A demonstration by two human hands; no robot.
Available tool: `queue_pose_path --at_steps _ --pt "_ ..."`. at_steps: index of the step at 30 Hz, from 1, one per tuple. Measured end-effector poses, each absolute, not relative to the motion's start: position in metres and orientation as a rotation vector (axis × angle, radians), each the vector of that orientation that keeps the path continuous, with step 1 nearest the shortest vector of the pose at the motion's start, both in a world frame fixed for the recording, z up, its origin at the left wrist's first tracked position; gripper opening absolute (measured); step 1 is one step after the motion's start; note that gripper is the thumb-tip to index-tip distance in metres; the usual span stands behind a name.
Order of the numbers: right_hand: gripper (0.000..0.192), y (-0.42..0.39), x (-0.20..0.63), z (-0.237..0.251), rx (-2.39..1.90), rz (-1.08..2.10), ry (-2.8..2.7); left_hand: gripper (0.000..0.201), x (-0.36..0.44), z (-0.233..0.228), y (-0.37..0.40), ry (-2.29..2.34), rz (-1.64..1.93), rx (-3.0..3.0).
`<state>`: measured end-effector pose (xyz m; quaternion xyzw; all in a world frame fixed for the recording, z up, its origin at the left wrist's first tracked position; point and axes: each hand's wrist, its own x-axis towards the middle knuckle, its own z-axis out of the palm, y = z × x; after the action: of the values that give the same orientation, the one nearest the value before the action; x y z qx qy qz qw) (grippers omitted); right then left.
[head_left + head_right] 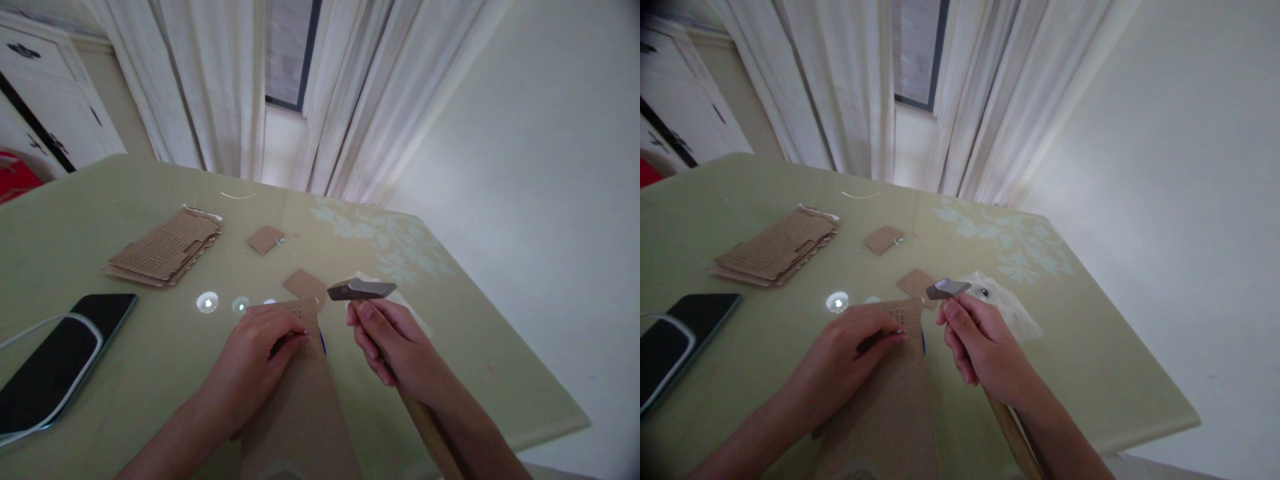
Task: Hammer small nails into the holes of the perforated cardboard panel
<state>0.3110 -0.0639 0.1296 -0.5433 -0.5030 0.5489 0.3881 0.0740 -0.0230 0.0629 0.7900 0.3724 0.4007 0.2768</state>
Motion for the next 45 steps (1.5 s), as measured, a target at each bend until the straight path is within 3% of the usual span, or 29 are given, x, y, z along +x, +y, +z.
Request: queue_pose_path --at_steps 4,8,18,32,38,45 --pt "0.061 -0.055 0.308 0.082 -1.498 1.123 -1.298 0.016 0.070 0.055 -0.021 0.956 1.048 2.144" --pt "0.059 -0.058 0.303 0.056 -1.549 1.126 -1.207 0.012 0.072 0.048 -0.022 0.962 1.105 2.141" --pt "0.060 -0.070 0.296 0.049 -1.572 1.128 -1.098 0.014 0.075 0.052 -0.025 0.957 1.199 2.155" --pt "0.056 -0.046 0.308 0.057 -1.479 1.290 -1.259 0.020 0.074 0.043 -0.026 1.276 0.996 2.198" --pt "0.059 -0.053 0.305 0.037 -1.419 1.307 -1.093 0.014 0.070 0.045 -0.028 1.224 1.193 2.188" --pt "0.061 -0.059 0.304 0.038 -1.405 1.333 -1.050 0.011 0.071 0.045 -0.022 1.273 1.025 2.196"
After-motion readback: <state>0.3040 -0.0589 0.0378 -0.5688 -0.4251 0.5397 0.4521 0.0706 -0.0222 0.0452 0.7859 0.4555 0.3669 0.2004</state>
